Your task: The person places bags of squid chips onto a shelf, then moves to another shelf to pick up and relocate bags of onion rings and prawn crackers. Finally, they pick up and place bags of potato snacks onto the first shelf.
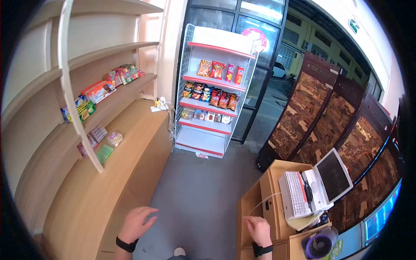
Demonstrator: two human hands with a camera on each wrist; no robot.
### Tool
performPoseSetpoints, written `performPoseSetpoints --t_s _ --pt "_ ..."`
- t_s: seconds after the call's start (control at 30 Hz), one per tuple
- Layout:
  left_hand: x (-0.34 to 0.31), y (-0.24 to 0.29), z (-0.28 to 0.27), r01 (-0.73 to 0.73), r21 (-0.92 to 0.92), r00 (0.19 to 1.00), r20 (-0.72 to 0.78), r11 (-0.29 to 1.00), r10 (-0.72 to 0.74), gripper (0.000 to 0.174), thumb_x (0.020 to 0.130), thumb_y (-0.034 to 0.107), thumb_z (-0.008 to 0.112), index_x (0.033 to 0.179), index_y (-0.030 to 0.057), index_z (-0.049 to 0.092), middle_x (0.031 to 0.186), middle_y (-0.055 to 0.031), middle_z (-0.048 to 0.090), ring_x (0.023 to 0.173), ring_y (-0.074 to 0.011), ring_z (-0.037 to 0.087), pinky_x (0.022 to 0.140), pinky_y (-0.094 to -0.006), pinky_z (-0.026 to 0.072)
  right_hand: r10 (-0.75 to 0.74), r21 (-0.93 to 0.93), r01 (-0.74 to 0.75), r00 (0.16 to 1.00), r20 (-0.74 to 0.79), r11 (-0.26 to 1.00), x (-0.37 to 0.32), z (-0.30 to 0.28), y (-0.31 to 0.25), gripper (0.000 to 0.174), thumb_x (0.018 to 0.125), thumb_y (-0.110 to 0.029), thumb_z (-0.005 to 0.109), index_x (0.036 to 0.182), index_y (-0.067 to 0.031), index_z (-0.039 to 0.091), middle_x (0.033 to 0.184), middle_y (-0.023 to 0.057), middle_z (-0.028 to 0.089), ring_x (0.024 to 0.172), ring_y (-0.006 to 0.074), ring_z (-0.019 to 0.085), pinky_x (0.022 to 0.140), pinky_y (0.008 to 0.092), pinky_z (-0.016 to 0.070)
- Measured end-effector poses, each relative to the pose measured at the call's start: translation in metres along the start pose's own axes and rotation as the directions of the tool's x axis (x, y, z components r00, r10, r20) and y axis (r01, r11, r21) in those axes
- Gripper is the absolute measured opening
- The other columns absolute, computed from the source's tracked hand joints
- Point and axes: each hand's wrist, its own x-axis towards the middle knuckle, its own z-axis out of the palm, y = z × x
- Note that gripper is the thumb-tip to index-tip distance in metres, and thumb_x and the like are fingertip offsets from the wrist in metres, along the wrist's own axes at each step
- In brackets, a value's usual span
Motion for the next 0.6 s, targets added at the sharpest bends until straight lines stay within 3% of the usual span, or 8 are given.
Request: performPoseSetpoints --t_s 0.07,0.13,0.23,0.4,0.53,0.6 --pt "0.062 -0.004 0.019 -0.081 -0.002 0.995 0.054 0.997 0.081 0.023 0.082 0.016 0.067 0.103 0.0075 0.065 0.101 -0.0122 0.065 0.096 -0.0298 0.061 0.084 -0.0375 0.0485 0.071 -0.05 -0.075 0.995 -0.071 0.996 0.04 -0.003 0.011 0.012 0.082 -0.014 0.063 0.09 -0.0083 0.07 0.081 0.0126 0.067 0.077 0.0306 0.063 0.07 0.0388 0.0497" --pt "0.116 -0.007 0.035 -0.189 -0.134 0.968 0.14 0.973 0.208 0.024 0.083 0.017 0.066 0.105 0.0083 0.064 0.101 -0.0118 0.065 0.096 -0.0296 0.061 0.084 -0.0377 0.0483 0.128 -0.025 -0.131 0.988 -0.081 0.991 0.072 0.013 0.032 0.012 0.082 -0.014 0.063 0.09 -0.008 0.07 0.082 0.0127 0.067 0.077 0.0308 0.063 0.07 0.0383 0.0499" --pt "0.182 -0.027 0.064 -0.188 -0.21 0.953 0.199 0.96 0.23 0.025 0.084 0.019 0.065 0.107 0.0083 0.064 0.101 -0.0117 0.065 0.098 -0.0301 0.061 0.085 -0.0379 0.0479 0.212 0.007 -0.212 0.973 -0.088 0.977 0.12 0.045 0.062 0.012 0.082 -0.013 0.063 0.09 -0.0073 0.07 0.083 0.0133 0.068 0.077 0.0313 0.064 0.069 0.0376 0.0505" --pt "0.29 -0.086 0.103 -0.138 -0.162 0.963 0.209 0.977 0.17 0.025 0.085 0.021 0.063 0.106 0.0081 0.063 0.1 -0.0113 0.065 0.096 -0.0306 0.06 0.083 -0.0383 0.0483 0.257 -0.023 -0.258 0.966 -0.044 0.966 0.236 0.094 0.126 0.012 0.081 -0.013 0.063 0.089 -0.0071 0.07 0.081 0.0138 0.067 0.077 0.0313 0.064 0.068 0.0388 0.0507" --pt "0.381 -0.113 0.107 -0.036 -0.099 0.989 0.139 0.994 0.049 0.024 0.085 0.021 0.063 0.106 0.0086 0.064 0.1 -0.0109 0.065 0.094 -0.0306 0.061 0.082 -0.0381 0.0487 0.179 -0.052 -0.18 0.983 -0.036 0.982 0.371 0.115 0.162 0.012 0.081 -0.013 0.063 0.088 -0.0076 0.07 0.081 0.0132 0.067 0.078 0.0315 0.064 0.068 0.0389 0.0506" --pt "0.423 -0.124 0.106 0.0 -0.109 0.998 0.067 0.994 0.007 0.024 0.085 0.021 0.064 0.106 0.0085 0.064 0.101 -0.0109 0.065 0.095 -0.0304 0.061 0.082 -0.0379 0.0487 0.006 -0.037 -0.009 0.998 -0.07 0.999 0.45 0.128 0.184 0.014 0.081 -0.013 0.063 0.094 -0.0105 0.068 0.074 0.0091 0.064 0.072 0.0279 0.062 0.068 0.0395 0.0482"
